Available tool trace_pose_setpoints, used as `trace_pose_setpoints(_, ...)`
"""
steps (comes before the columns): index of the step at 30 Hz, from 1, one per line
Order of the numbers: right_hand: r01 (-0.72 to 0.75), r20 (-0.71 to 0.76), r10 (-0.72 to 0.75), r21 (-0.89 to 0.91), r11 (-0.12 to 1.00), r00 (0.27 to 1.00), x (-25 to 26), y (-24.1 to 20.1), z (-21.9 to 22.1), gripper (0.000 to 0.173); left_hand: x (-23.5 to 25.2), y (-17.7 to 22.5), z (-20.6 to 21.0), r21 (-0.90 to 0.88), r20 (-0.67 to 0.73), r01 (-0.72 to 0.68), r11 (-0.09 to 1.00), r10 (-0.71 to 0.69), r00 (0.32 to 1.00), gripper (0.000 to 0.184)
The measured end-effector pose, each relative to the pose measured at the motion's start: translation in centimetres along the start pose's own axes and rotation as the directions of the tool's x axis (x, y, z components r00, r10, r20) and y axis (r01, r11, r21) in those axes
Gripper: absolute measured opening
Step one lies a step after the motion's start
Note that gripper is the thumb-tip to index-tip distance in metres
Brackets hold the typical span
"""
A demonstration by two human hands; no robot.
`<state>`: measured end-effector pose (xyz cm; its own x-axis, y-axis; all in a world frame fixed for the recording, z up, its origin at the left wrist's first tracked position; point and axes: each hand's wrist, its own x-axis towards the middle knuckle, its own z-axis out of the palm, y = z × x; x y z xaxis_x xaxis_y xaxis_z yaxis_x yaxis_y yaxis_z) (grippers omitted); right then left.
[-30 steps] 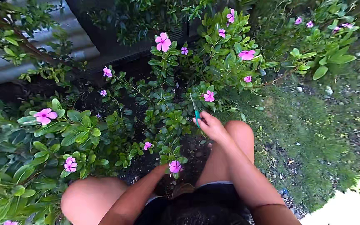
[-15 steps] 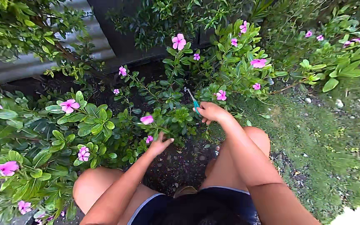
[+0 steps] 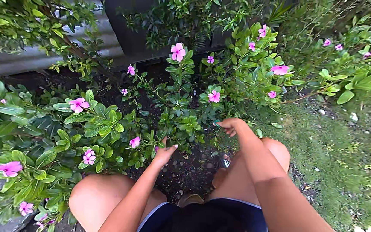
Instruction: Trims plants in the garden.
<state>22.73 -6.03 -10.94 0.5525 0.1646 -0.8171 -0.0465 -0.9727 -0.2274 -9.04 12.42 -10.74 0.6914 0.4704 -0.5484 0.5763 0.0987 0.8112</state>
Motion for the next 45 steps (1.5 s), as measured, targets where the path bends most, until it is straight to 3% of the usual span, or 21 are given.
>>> trace_pose_setpoints(2, 0.087, 0.083, -0.082, -0.066, 0.994, 0.993, 0.3, -0.5, 0.0, 0.078, -0.8, 0.0, 0.2, 0.085, 0.058, 0.003, 0.996, -0.008, 0.998, 0.084)
trace_pose_setpoints(5, 0.297, 0.149, -0.301, 0.046, 0.954, 0.942, -0.2, -1.4, 1.3, 0.069, -2.0, 0.8, 0.7, 0.294, 0.209, -0.049, 0.955, -0.014, 0.978, 0.083)
trace_pose_setpoints(8, 0.443, 0.062, -0.449, 0.095, 0.892, 0.891, -1.0, -3.0, 2.7, 0.061, -3.3, 1.5, 1.1, 0.535, 0.499, -0.277, 0.798, -0.034, 0.866, 0.065)
trace_pose_setpoints(11, 0.538, -0.044, -0.537, 0.046, 0.842, 0.843, -1.2, -4.6, 3.0, 0.058, -7.7, 5.3, 2.5, 0.523, 0.763, -0.557, 0.645, -0.062, 0.644, 0.048)
trace_pose_setpoints(14, 0.629, -0.147, -0.618, 0.04, 0.777, 0.773, -2.2, -5.6, 2.9, 0.049, -13.5, 10.8, 3.5, 0.084, 0.946, -0.766, 0.638, 0.19, 0.262, 0.033)
trace_pose_setpoints(15, 0.662, -0.161, -0.648, 0.051, 0.748, 0.744, -2.7, -5.9, 2.9, 0.047, -14.2, 12.5, 3.0, -0.03, 0.941, -0.781, 0.624, 0.281, 0.189, 0.028)
trace_pose_setpoints(16, 0.694, -0.162, -0.678, 0.07, 0.716, 0.717, -3.0, -6.4, 2.9, 0.047, -14.4, 13.7, 1.8, -0.063, 0.905, -0.81, 0.583, 0.375, 0.2, 0.025)
trace_pose_setpoints(17, 0.723, -0.142, -0.709, 0.096, 0.684, 0.69, -3.3, -6.9, 3.1, 0.045, -13.9, 14.5, 0.2, 0.002, 0.84, -0.846, 0.532, 0.459, 0.291, 0.024)
trace_pose_setpoints(19, 0.769, -0.071, -0.77, 0.163, 0.618, 0.634, -3.2, -7.9, 3.8, 0.038, -11.3, 14.3, -2.7, 0.313, 0.611, -0.797, 0.517, 0.532, 0.586, 0.028)
trace_pose_setpoints(21, 0.781, 0.036, -0.8, 0.193, 0.593, 0.599, -2.8, -8.0, 4.8, 0.032, -7.6, 11.9, -3.3, 0.568, 0.338, -0.553, 0.61, 0.44, 0.832, 0.03)
trace_pose_setpoints(23, 0.772, 0.132, -0.786, 0.151, 0.618, 0.604, -2.6, -8.5, 5.2, 0.034, -4.4, 9.3, -2.6, 0.686, 0.231, -0.318, 0.654, 0.219, 0.948, 0.045)
trace_pose_setpoints(25, 0.736, 0.231, -0.728, 0.069, 0.674, 0.646, -2.3, -8.7, 5.3, 0.04, -3.3, 7.3, -0.5, 0.708, 0.3, -0.263, 0.655, 0.058, 0.952, 0.058)
trace_pose_setpoints(29, 0.586, 0.347, -0.531, -0.072, 0.807, 0.773, -2.4, -9.0, 6.1, 0.043, -4.1, 4.7, 3.3, 0.687, 0.436, -0.311, 0.657, -0.029, 0.9, 0.059)
trace_pose_setpoints(34, 0.561, 0.276, -0.489, -0.443, 0.699, 0.827, -0.7, -8.5, 7.0, 0.048, -5.2, 2.4, 6.1, 0.678, 0.554, -0.345, 0.65, -0.142, 0.821, 0.058)
trace_pose_setpoints(41, 0.455, 0.185, -0.465, -0.677, 0.579, 0.866, -5.5, -10.3, 8.0, 0.049, -5.3, 2.0, 7.4, 0.695, 0.526, -0.3, 0.653, -0.179, 0.831, 0.056)
trace_pose_setpoints(43, 0.459, 0.111, -0.556, -0.708, 0.537, 0.823, -6.6, -10.8, 9.0, 0.049, -5.0, 1.8, 7.5, 0.701, 0.515, -0.284, 0.654, -0.187, 0.837, 0.056)
trace_pose_setpoints(45, 0.499, 0.052, -0.677, -0.719, 0.485, 0.734, -7.5, -11.7, 10.6, 0.05, -4.7, 1.6, 7.9, 0.7, 0.509, -0.284, 0.655, -0.179, 0.842, 0.054)
